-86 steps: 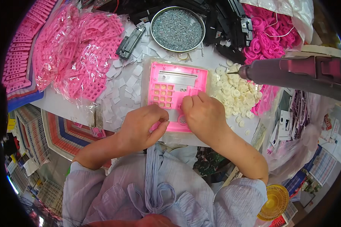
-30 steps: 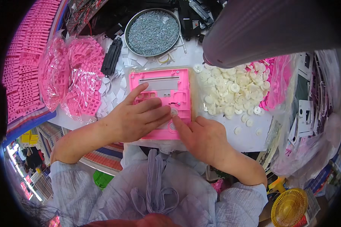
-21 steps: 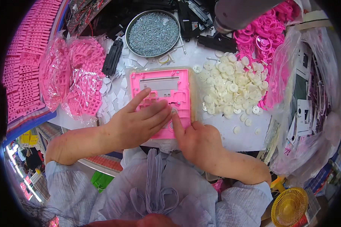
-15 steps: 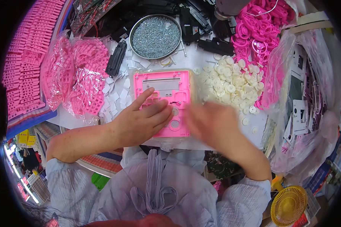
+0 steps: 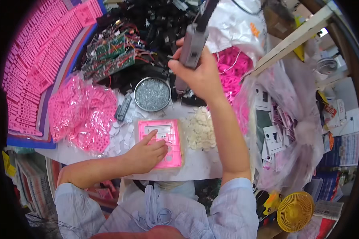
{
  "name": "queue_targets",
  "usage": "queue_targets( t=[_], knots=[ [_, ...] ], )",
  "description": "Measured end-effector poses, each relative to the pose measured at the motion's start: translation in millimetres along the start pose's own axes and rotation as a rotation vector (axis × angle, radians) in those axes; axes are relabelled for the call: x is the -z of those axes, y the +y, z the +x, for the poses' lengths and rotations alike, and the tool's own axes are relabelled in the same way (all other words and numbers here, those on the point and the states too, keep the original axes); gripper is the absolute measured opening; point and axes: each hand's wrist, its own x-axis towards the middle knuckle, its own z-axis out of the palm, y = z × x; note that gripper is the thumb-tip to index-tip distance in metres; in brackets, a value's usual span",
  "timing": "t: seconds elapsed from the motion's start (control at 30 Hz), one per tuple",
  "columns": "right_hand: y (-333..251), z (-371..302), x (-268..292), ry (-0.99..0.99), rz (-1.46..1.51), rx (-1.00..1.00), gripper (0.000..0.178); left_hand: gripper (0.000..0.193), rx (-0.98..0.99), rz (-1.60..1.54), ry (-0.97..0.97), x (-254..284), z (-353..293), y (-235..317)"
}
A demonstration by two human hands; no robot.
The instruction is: The recorder assembles a pink toy calculator by installing internal components and securing parts with an electric screwdriver.
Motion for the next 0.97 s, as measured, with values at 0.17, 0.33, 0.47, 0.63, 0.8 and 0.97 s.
queue_targets(
  t=[0.17,0.33,0.47,0.63,0.8,0.97],
  knots=[
    [-2.1,-18.7,-20.3,0.119,0.258,0.064,0.058,0.038,-0.013,-0.012,-0.016,2.1,-3.7,-2.6],
    [9.1,-31.7,-7.1,0.030,0.520,0.113,0.074,0.037,-0.003,-0.040,0.033,-0.3,-4.4,-4.3],
    [5.1,-40.2,-11.5,0.016,0.453,0.055,0.072,0.037,0.000,-0.070,0.083,-6.5,-7.1,-6.9],
    [4.2,-69.8,-26.3,0.064,0.378,-0.041,0.057,0.038,-0.010,-0.120,0.090,-11.8,-10.0,-14.8],
    [11.2,-127.2,-36.7,-0.070,0.699,-0.129,0.034,0.042,-0.033,-0.191,0.084,-11.5,-9.8,-21.2],
    [40.6,-168.4,-45.2,-0.119,0.467,-0.131,0.034,0.046,-0.036,-0.180,-0.013,-2.5,-6.9,-25.7]
  ],
)
